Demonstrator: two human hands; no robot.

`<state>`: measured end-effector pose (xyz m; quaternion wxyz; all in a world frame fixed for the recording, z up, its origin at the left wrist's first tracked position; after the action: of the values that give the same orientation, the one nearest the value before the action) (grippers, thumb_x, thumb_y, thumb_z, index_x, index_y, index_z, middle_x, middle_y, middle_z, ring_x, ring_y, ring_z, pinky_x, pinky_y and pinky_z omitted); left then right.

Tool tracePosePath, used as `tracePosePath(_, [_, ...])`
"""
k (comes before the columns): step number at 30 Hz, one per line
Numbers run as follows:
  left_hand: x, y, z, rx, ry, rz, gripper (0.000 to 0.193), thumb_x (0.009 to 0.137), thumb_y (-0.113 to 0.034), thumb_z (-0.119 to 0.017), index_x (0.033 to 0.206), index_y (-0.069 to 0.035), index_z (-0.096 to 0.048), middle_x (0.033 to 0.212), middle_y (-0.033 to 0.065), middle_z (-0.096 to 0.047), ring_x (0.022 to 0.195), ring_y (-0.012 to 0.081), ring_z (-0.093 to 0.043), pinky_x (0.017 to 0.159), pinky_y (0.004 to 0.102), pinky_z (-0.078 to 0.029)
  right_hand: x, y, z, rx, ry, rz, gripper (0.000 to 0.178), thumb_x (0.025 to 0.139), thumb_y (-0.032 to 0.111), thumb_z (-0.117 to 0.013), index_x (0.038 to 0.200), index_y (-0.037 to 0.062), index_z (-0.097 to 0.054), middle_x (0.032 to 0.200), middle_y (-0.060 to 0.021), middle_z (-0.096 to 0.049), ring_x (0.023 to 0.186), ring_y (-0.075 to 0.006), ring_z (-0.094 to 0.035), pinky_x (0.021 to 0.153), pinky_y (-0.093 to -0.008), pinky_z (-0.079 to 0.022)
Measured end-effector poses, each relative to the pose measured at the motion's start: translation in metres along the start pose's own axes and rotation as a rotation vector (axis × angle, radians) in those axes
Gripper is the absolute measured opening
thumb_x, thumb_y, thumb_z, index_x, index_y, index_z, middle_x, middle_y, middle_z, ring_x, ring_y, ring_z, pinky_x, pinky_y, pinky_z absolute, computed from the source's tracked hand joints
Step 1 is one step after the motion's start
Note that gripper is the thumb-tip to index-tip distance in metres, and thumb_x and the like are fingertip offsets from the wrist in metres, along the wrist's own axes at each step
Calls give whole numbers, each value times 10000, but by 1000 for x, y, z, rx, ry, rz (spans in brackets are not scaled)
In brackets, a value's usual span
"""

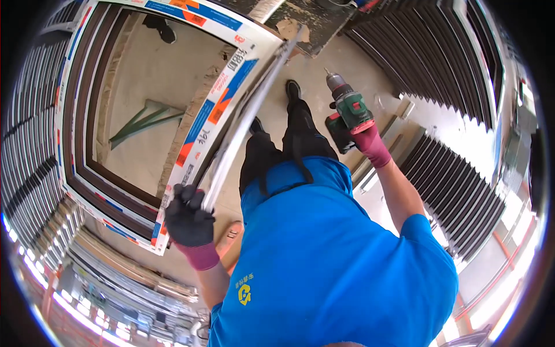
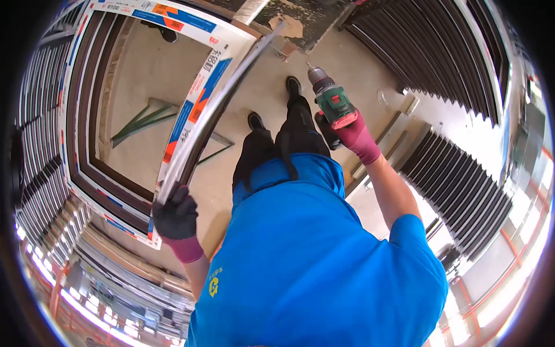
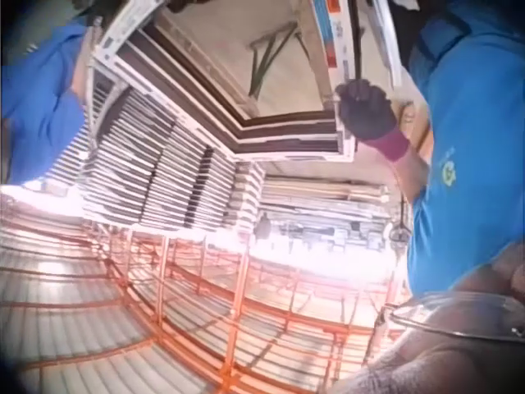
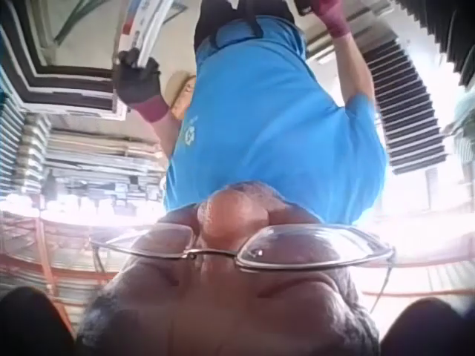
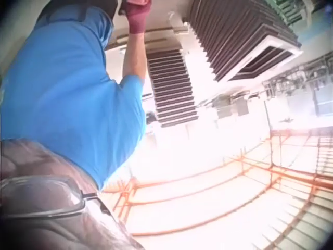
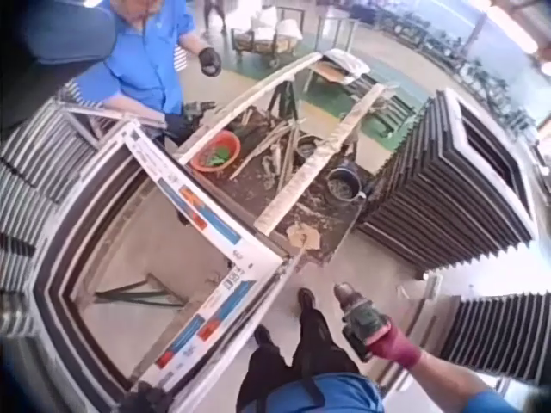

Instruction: Using a power drill to attach metal hardware to white window frame sections on a factory floor.

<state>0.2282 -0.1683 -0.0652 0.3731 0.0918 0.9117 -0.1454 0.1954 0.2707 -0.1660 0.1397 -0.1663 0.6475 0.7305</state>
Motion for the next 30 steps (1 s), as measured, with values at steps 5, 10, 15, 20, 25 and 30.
tracePosePath(5, [9, 32, 28, 30, 269, 333, 373, 983, -30, -499, 1353, -51, -544, 1139, 83, -624, 893, 134, -543, 593, 230, -399, -65, -2, -20, 61, -105, 86, 519, 809, 94, -773, 1294, 31, -600, 1189, -60, -652, 1086, -170, -612, 978, -348, -485])
tracePosePath(10, [6, 83, -8, 487, 168, 315, 363, 1052, -233, -527, 1352, -30, -525, 1117, 101, -665, 846, 114, -639, 594, 195, -477, -111, -3, -24, 92, -151, 195, 501, 804, 113, -782, 1273, 36, -622, 1209, -57, -654, 1101, -164, -617, 976, -356, -493])
tracePosePath(15, [43, 132, -35, 724, 413, 424, 482, 1022, -381, -568, 1320, -4, -546, 1085, 109, -671, 812, 115, -627, 586, 217, -503, -135, 37, -26, -510, -137, 483, 451, 727, 89, -768, 1171, 90, -687, 1184, -135, -671, 1076, -282, -653, 934, -379, -514])
tracePosePath(20, [54, 164, -80, 646, 432, 384, 452, 1040, -365, -529, 1281, 15, -572, 1065, 124, -672, 703, 141, -599, 575, 229, -496, -142, 56, -20, -328, -14, 516, 513, 710, 135, -803, 1200, 82, -659, 1205, -147, -650, 1058, -347, -639, 939, -416, -504])
tracePosePath(25, [71, 178, -87, 1198, 508, -18, 320, 983, 11, -537, 1300, -23, -561, 1186, 191, -645, 1038, 234, -686, 781, 292, -584, -126, 85, -12, -16, 185, 440, 516, 723, 103, -773, 1211, 36, -621, 1143, -153, -665, 985, -320, -646, 904, -391, -508])
tracePosePath(30, [65, 190, -102, 1366, 623, -103, 378, 959, 66, -539, 1321, -43, -550, 1249, 202, -629, 1130, 254, -659, 897, 333, -564, -119, 81, -3, 47, 210, 399, 524, 721, 75, -755, 1222, 33, -609, 1107, -153, -671, 941, -299, -649, 885, -375, -512])
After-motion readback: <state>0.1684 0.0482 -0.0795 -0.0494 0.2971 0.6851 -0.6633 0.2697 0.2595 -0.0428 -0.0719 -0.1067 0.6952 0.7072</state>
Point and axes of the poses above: each hand's wrist, its own x-axis towards the middle knuckle, its own z-axis out of the back of the hand, y = z × x, the point moved 3 cm from there along x, towards the middle knuckle
